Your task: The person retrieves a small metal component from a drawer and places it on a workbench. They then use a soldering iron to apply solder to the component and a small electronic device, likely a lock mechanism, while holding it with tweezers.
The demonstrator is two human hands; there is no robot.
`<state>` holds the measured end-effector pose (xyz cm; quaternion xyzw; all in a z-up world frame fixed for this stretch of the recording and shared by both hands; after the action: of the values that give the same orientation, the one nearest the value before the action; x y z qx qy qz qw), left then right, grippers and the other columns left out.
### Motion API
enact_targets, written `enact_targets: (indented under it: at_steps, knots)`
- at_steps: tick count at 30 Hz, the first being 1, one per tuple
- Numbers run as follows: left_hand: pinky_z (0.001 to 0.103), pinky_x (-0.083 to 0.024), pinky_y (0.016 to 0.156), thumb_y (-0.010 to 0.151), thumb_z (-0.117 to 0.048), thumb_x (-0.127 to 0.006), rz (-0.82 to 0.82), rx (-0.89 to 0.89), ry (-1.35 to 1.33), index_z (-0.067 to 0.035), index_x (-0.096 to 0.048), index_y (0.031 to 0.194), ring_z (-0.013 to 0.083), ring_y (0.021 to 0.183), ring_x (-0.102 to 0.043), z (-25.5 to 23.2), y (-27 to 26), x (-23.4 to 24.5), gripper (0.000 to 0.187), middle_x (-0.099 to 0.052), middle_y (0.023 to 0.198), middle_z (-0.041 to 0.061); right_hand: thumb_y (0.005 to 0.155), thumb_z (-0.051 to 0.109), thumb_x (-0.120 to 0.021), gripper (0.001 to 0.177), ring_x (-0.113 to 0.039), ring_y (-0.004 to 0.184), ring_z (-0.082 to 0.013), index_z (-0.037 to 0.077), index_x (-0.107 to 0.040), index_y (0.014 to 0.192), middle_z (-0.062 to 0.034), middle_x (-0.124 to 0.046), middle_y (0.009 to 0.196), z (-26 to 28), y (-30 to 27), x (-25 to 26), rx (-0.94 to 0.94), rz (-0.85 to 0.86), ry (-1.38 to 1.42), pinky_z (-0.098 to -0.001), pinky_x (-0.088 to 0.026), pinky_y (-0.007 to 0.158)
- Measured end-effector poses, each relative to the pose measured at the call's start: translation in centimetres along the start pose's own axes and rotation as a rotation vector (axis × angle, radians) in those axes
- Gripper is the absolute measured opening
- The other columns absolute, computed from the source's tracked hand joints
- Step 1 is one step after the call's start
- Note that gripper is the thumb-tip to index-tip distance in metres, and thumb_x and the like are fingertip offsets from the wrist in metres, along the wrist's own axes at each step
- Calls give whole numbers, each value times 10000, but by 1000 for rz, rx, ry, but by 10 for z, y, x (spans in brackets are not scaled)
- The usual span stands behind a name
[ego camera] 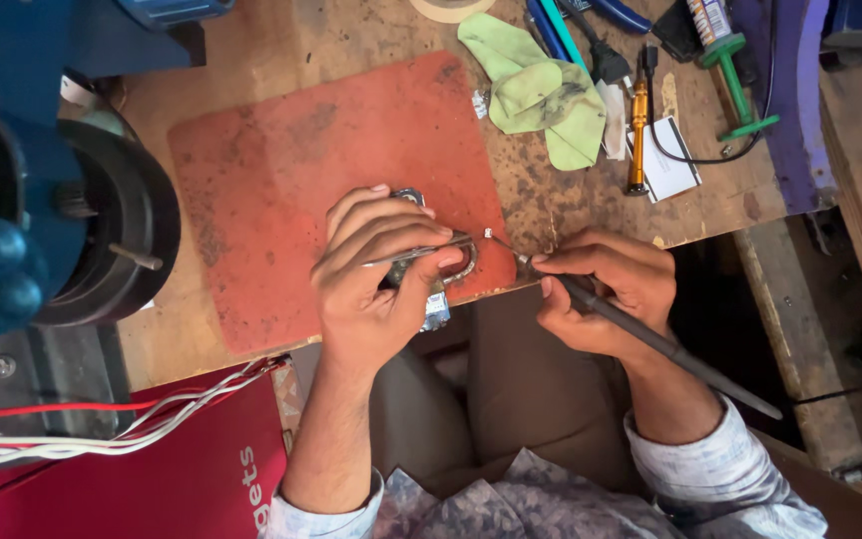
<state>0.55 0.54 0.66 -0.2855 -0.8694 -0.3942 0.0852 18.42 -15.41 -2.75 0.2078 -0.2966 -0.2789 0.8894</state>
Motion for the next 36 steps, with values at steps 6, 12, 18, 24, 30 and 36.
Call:
enact_targets:
  at_steps: [6, 12, 18, 24, 30, 36]
  knots:
    - [447, -499, 1054, 874, -86, -855, 8, 14, 5, -54, -722, 965, 235, 1017, -721, 0, 0, 0, 164, -744, 957, 23, 758, -29, -752, 170, -575, 578, -77, 12, -728, 922, -74, -687, 799, 1, 0, -2, -11, -18, -22, -228, -406, 524]
    - [448, -496, 1056, 880, -91, -853, 7, 8, 1, -56, -722, 968, 232, 1018, -721, 0, 0, 0, 161, -745, 959, 22, 777, -22, -755, 163, -608, 612, -89, 6, -722, 934, -80, -688, 819, 1, 1, -1, 6, -2, -9, -229, -434, 543]
    - [447, -491, 1062, 884, -89, -850, 12, 10, -2, -58, -723, 968, 232, 1021, -722, 0, -1, 0, 155, -748, 960, 21, 777, -22, -753, 162, -634, 628, -99, 5, -722, 933, -86, -694, 821, 2, 1, -1, 15, 1, -20, -231, -452, 547]
    - [447, -490, 1060, 883, -88, -851, 12, 7, 4, -58, -720, 969, 234, 1022, -723, 0, -1, -1, 159, -747, 961, 20, 770, -21, -752, 165, -628, 618, -96, 8, -727, 930, -84, -693, 806, 1, 1, -1, 20, -3, -24, -230, -445, 540]
    - [442, -492, 1058, 884, -87, -847, 10, 9, 1, -61, -720, 968, 231, 1017, -724, 0, 0, -1, 154, -746, 960, 19, 765, -22, -759, 163, -602, 590, -83, 4, -731, 924, -81, -694, 798, 1, 1, -1, 11, 0, -26, -225, -417, 520]
    - [441, -490, 1059, 881, -88, -848, 17, 12, 3, -60, -722, 966, 231, 1020, -723, 0, -1, 0, 154, -747, 959, 20, 773, -23, -754, 162, -604, 596, -76, -1, -729, 932, -78, -689, 802, 0, 0, -1, 11, -4, -18, -225, -422, 522]
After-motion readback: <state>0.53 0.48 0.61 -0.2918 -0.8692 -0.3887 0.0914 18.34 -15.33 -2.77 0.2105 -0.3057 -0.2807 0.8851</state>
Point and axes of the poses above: each hand's wrist, its own y-axis towards the middle knuckle, its own x-axis out of the back of the hand, z = x × y, the point moved 1 cm from there along y, towards the middle knuckle
